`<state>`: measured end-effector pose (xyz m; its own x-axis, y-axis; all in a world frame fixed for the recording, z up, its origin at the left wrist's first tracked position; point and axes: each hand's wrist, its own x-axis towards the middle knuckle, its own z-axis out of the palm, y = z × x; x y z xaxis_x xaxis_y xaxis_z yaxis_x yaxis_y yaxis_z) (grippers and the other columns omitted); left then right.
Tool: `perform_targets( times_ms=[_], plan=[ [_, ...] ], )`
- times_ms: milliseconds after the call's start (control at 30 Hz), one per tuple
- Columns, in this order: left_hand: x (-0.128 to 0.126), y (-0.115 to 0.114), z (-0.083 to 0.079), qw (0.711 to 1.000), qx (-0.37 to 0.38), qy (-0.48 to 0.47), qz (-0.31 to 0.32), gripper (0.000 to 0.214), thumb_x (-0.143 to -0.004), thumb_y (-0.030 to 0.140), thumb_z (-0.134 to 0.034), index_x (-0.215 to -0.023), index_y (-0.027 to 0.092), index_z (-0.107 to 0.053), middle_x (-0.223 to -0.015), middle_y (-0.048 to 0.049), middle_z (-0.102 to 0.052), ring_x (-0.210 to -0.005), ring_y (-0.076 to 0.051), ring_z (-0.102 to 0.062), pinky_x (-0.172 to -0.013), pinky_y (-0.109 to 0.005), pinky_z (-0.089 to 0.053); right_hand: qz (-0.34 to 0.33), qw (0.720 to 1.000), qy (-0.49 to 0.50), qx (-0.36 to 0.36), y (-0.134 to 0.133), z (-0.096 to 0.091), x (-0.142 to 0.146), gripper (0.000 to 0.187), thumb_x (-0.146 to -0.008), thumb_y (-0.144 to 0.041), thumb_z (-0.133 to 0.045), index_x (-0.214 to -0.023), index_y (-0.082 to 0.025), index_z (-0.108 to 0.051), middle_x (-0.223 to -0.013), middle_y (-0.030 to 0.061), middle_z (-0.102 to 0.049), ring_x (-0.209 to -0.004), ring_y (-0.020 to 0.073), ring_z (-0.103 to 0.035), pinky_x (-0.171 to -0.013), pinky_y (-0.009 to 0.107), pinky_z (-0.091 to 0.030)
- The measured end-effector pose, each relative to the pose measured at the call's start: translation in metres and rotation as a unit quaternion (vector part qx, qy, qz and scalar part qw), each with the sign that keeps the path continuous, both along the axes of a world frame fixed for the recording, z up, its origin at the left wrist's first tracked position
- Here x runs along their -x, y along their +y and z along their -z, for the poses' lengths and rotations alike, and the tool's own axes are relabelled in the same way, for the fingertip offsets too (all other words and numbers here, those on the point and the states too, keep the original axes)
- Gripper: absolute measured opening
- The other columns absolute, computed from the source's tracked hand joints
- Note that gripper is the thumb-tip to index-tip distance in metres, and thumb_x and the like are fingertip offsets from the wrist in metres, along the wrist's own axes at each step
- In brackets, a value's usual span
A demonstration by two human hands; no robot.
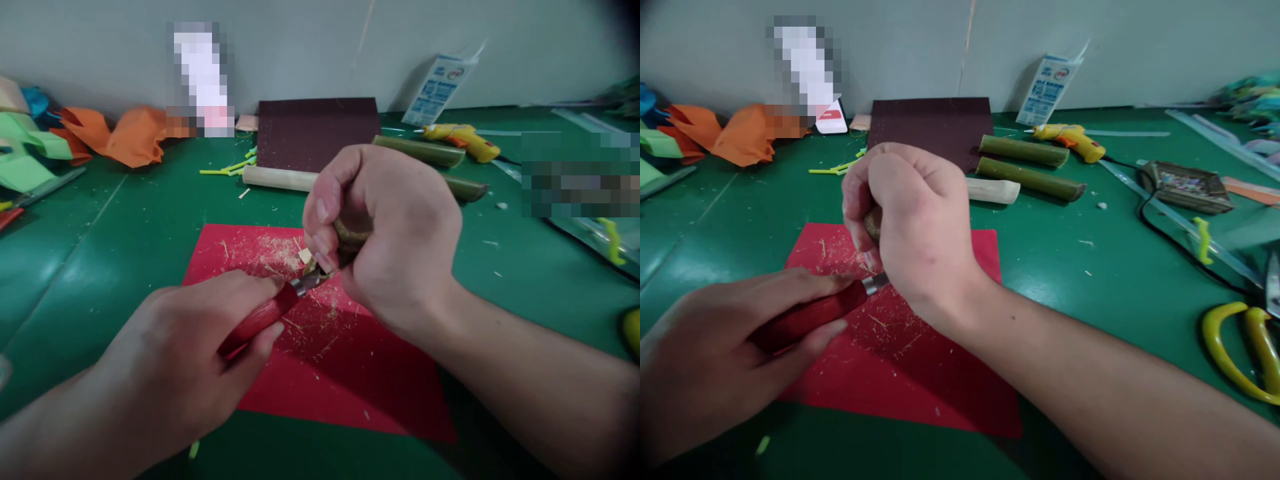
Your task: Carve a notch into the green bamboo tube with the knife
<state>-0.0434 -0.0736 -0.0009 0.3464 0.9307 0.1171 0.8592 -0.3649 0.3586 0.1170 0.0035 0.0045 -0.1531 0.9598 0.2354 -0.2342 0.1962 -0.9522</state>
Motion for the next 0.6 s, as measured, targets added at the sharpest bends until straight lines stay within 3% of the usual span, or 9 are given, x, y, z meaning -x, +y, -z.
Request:
perform_targets(
  times_ms=[133, 300, 467, 600],
  plan=[
    [-0.005, 0.002, 0.003, 0.999, 0.037, -0.024, -0.004, 0.026, -0.087, 0.029, -0.056, -0.110, 0.026, -0.066, -0.100, -0.0012, -0.074, -0.080, -0.017, -0.071, -0.070, -0.028, -0.057, 0.009, 1.000, 0.019, -0.022, -0.002, 0.002, 0.000, 0.026, -0.081, -0.017, -0.046, -0.056, -0.025, -0.047, -0.047, -0.0021, -0.046, -0.039, 0.0134, -0.039, -0.037, 0.026, -0.028],
    [-0.007, 0.003, 0.004, 1.000, 0.028, -0.001, -0.006, 0.030, -0.088, 0.030, -0.053, -0.117, 0.027, -0.063, -0.110, -0.0037, -0.072, -0.091, -0.022, -0.071, -0.079, -0.036, -0.058, -0.020, 0.999, 0.029, -0.015, 0.000, 0.005, 0.000, 0.026, -0.082, -0.018, -0.047, -0.057, -0.025, -0.049, -0.046, -0.0027, -0.046, -0.038, 0.0135, -0.038, -0.037, 0.027, -0.028],
    [-0.002, 0.002, -0.006, 1.000, 0.007, 0.014, 0.006, 0.022, -0.087, 0.031, -0.055, -0.106, 0.027, -0.066, -0.090, 0.0005, -0.073, -0.074, -0.017, -0.069, -0.061, -0.026, -0.053, -0.025, 0.999, 0.020, -0.014, 0.002, 0.003, -0.001, 0.031, -0.080, -0.011, -0.042, -0.053, -0.025, -0.049, -0.043, -0.0034, -0.044, -0.036, 0.0133, -0.038, -0.036, 0.026, -0.030],
    [0.001, -0.002, -0.010, 0.999, -0.027, 0.043, 0.013, 0.026, -0.084, 0.028, -0.058, -0.110, 0.029, -0.063, -0.081, 0.0025, -0.070, -0.064, -0.014, -0.065, -0.055, -0.024, -0.049, -0.007, 0.999, 0.031, -0.015, 0.002, 0.003, 0.001, 0.031, -0.079, -0.011, -0.041, -0.053, -0.025, -0.049, -0.043, -0.0032, -0.045, -0.037, 0.0137, -0.037, -0.035, 0.026, -0.029]
  ],
)
